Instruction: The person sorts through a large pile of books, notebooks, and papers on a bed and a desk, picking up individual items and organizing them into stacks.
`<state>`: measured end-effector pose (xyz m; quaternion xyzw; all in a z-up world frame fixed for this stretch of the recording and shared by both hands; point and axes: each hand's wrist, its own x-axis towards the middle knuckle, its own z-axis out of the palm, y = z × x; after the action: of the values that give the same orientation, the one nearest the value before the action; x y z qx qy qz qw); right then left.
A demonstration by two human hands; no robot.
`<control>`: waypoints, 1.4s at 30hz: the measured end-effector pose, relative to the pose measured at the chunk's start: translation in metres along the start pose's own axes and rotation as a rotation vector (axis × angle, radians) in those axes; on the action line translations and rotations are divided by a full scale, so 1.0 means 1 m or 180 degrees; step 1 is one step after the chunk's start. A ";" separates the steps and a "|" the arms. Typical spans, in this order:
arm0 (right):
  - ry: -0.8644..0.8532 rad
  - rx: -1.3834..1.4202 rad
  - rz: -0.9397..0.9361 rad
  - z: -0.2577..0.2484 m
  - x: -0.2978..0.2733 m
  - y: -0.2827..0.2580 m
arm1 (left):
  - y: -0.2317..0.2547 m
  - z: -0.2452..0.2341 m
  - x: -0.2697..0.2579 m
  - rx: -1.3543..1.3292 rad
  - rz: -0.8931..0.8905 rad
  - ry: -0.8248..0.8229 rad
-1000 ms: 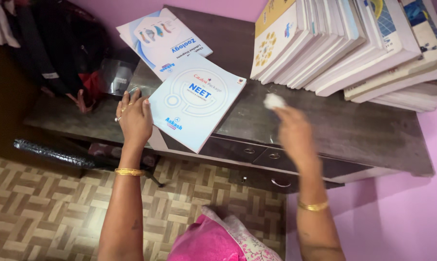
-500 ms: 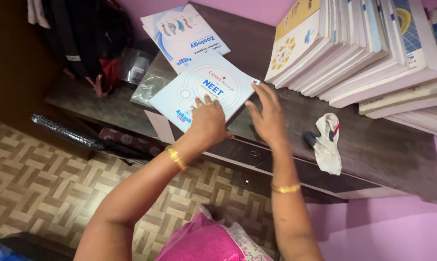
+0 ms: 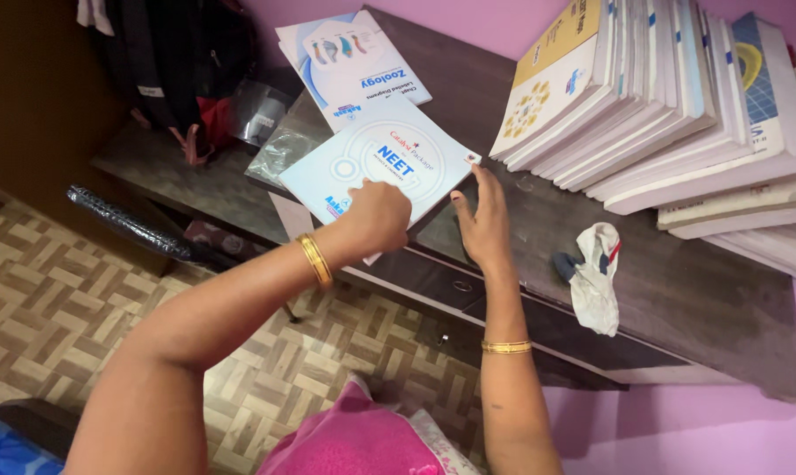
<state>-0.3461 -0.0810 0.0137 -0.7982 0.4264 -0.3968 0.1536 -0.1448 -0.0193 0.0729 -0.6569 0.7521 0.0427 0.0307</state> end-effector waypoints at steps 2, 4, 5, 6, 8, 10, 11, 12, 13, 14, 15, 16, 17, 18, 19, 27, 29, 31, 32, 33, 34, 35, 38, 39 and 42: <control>0.0038 0.0018 0.0059 0.000 -0.001 0.000 | -0.016 -0.009 0.009 -0.0287 0.0253 -0.0048; 0.0086 0.0057 0.0115 0.000 0.000 0.001 | -0.039 -0.021 0.018 -0.0646 0.0423 -0.0009; 0.0122 0.0094 0.0144 0.000 0.000 0.001 | -0.053 -0.028 0.022 -0.0851 0.0468 0.0049; 0.0158 0.0131 0.0173 0.000 0.001 0.002 | -0.066 -0.033 0.024 -0.1055 0.0512 0.0107; 0.0186 0.0603 0.0348 -0.001 0.001 0.004 | -0.092 -0.039 0.023 -0.1508 0.0213 0.0074; 0.0216 0.0910 0.0454 -0.001 -0.001 0.006 | -0.116 -0.035 0.018 -0.2294 -0.0138 0.0022; 0.0228 0.0983 0.0460 -0.001 -0.001 0.006 | -0.127 -0.031 0.015 -0.2854 -0.0354 -0.0006; 0.0239 0.1056 0.0465 -0.001 -0.002 0.006 | -0.139 -0.025 0.013 -0.3412 -0.0575 -0.0036; 0.0232 0.0937 0.0407 -0.001 -0.002 0.006 | -0.151 -0.018 0.011 -0.3820 -0.0657 -0.0014; 0.0225 0.0818 0.0350 -0.002 -0.002 0.005 | -0.162 -0.009 0.008 -0.4228 -0.0739 0.0008; 0.0208 0.0703 0.0308 -0.001 -0.005 0.004 | -0.174 0.002 0.005 -0.4638 -0.0835 0.0014; 0.0209 0.0601 0.0242 0.000 -0.007 0.004 | -0.184 0.014 0.004 -0.4967 -0.0767 0.0021; 0.0215 0.0494 0.0168 0.000 -0.006 0.004 | -0.190 0.026 0.006 -0.5297 -0.0689 0.0035; 0.0220 0.0387 0.0094 0.000 -0.005 0.004 | -0.195 0.036 0.009 -0.5627 -0.0608 0.0049; 0.0201 0.0480 0.0138 0.000 -0.004 0.004 | -0.201 0.042 0.011 -0.5716 -0.0608 0.0081; 0.0143 0.0929 0.0384 -0.002 -0.005 0.003 | -0.206 0.049 0.007 -0.6283 -0.0823 0.0227; 0.0136 0.0958 0.0389 -0.003 -0.005 0.001 | -0.209 0.051 0.007 -0.6410 -0.0910 0.0245; 0.0124 0.0939 0.0409 -0.005 -0.005 -0.001 | -0.212 0.055 0.010 -0.6569 -0.0844 0.0287; 0.0115 0.0909 0.0425 -0.005 -0.005 -0.002 | -0.213 0.057 0.011 -0.6663 -0.0735 0.0324; 0.0105 0.0880 0.0442 -0.005 -0.005 -0.003 | -0.213 0.059 0.011 -0.6754 -0.0626 0.0361; 0.0089 0.0867 0.0450 -0.006 -0.005 -0.003 | -0.214 0.061 0.011 -0.6856 -0.0571 0.0413; 0.0073 0.0859 0.0457 -0.006 -0.005 -0.004 | -0.214 0.062 0.009 -0.6955 -0.0516 0.0468; 0.0098 0.0899 0.0378 -0.007 -0.004 -0.004 | -0.213 0.058 0.006 -0.7034 -0.0483 0.0410; 0.0114 0.0925 0.0333 -0.006 -0.004 -0.005 | -0.213 0.057 0.005 -0.7026 -0.0499 0.0358; 0.0105 0.0882 0.0404 -0.008 -0.006 -0.006 | -0.211 0.055 0.003 -0.7207 -0.0469 0.0379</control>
<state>-0.3508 -0.0722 0.0193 -0.7342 0.4196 -0.4543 0.2800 0.0629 -0.0451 0.0130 -0.3507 0.2410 0.6648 -0.6140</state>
